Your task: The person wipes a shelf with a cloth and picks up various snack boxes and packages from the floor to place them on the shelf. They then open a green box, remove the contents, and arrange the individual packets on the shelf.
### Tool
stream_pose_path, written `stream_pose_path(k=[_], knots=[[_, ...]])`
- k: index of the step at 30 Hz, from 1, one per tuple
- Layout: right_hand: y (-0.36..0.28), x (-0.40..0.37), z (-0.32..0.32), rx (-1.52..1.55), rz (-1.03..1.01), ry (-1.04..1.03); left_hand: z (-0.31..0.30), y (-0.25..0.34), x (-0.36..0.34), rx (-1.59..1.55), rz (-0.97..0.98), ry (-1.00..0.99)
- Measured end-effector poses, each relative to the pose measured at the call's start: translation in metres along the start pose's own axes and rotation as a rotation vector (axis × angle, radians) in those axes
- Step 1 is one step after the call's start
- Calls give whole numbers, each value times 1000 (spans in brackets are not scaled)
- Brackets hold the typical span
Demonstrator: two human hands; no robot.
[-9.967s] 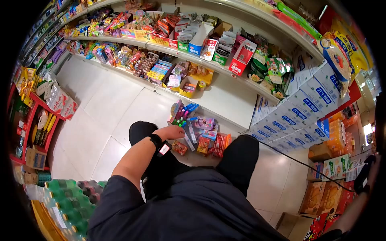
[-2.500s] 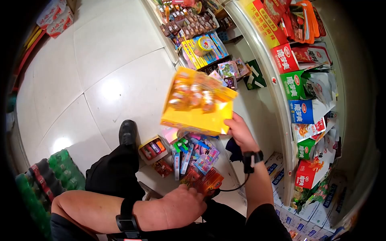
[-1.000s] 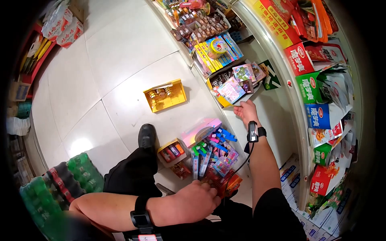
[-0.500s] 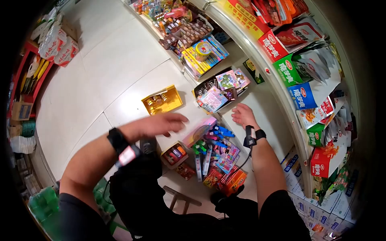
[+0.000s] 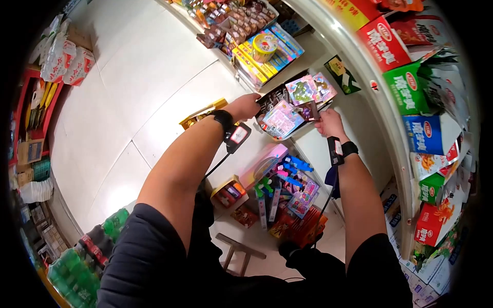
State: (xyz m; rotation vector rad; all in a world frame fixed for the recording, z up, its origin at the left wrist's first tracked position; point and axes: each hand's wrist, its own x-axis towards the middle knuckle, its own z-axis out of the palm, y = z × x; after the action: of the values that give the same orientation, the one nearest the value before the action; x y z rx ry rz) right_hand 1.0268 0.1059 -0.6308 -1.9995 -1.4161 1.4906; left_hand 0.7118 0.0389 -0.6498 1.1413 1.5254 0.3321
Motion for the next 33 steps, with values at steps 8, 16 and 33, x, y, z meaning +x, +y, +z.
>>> stream_pose_path(k=[8,16,33], knots=[[-17,-62,33,-14,-28,-273,-40,-26,-93,255,160,-9],[-13,-103,54,-388,-406,-325,-17,-199,-135,133,267,0],[212,-47,-85,-893,-462,512,26,-264,-146,-254,-292,-61]])
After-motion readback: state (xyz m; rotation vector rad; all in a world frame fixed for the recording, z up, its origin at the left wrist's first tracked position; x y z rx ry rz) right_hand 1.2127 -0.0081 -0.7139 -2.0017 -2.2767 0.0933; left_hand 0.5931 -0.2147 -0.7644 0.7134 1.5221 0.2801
